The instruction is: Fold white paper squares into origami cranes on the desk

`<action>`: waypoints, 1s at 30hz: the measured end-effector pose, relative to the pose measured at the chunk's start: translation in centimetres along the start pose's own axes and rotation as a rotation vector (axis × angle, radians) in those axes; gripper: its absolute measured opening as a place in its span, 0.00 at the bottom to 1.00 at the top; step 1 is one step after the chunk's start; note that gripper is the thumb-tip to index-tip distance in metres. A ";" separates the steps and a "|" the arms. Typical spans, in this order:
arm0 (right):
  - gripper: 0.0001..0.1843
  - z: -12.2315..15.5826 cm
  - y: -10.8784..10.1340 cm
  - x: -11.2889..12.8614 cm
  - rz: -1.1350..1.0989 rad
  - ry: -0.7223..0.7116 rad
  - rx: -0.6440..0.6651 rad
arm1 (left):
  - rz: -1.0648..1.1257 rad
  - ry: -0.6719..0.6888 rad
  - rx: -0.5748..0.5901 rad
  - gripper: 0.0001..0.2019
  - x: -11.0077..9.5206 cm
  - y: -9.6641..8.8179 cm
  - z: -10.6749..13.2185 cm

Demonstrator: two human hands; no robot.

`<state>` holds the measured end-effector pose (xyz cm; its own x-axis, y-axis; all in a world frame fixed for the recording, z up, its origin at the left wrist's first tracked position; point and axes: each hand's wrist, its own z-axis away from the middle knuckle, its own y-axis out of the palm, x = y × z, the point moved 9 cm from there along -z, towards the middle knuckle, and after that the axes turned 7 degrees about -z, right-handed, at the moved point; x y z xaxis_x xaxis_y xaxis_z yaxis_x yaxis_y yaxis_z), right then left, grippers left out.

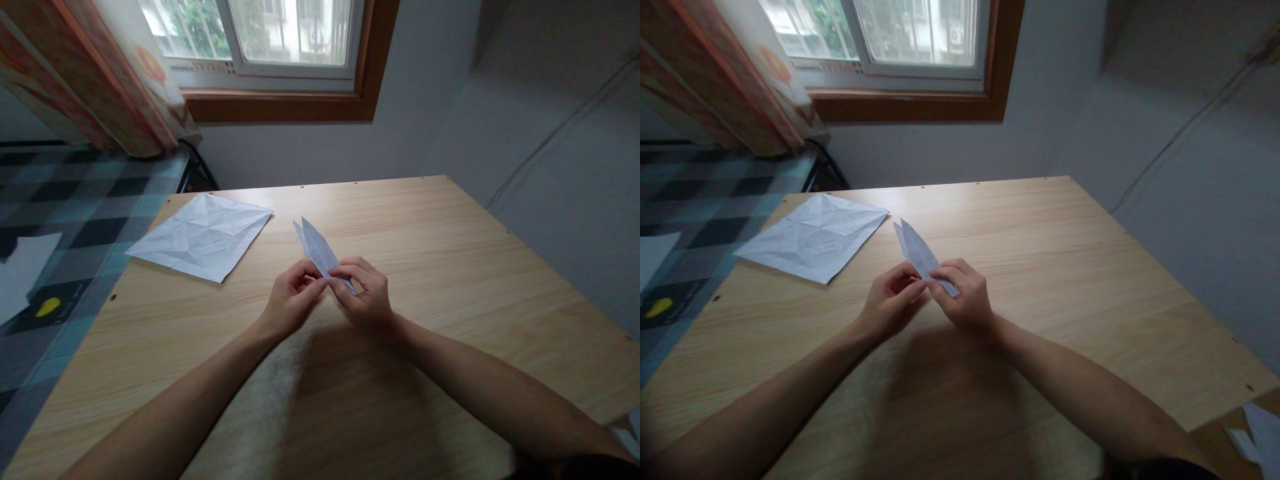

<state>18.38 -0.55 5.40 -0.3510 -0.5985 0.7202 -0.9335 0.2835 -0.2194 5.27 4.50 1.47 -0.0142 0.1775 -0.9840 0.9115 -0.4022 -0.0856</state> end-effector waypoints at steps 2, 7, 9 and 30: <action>0.06 -0.1 0.1 -0.1 -0.038 0.025 0.014 | -0.006 0.014 0.005 0.10 0.0 -0.1 0.0; 0.07 0.0 0.2 -1.3 -0.155 0.148 0.007 | -0.149 0.156 -0.094 0.08 -1.4 -1.1 0.0; 0.08 0.3 0.3 -2.4 -0.243 0.232 -0.022 | -0.184 0.198 -0.166 0.06 -1.9 -1.6 0.2; 0.20 1.7 1.9 -5.9 -0.634 0.599 -0.074 | 0.153 -0.080 -0.080 0.12 1.0 -0.4 0.2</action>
<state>18.56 2.20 -0.35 0.3497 -0.1707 0.9212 -0.9253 0.0906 0.3681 4.76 4.69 0.47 0.0974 0.0459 -0.9942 0.9354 -0.3455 0.0757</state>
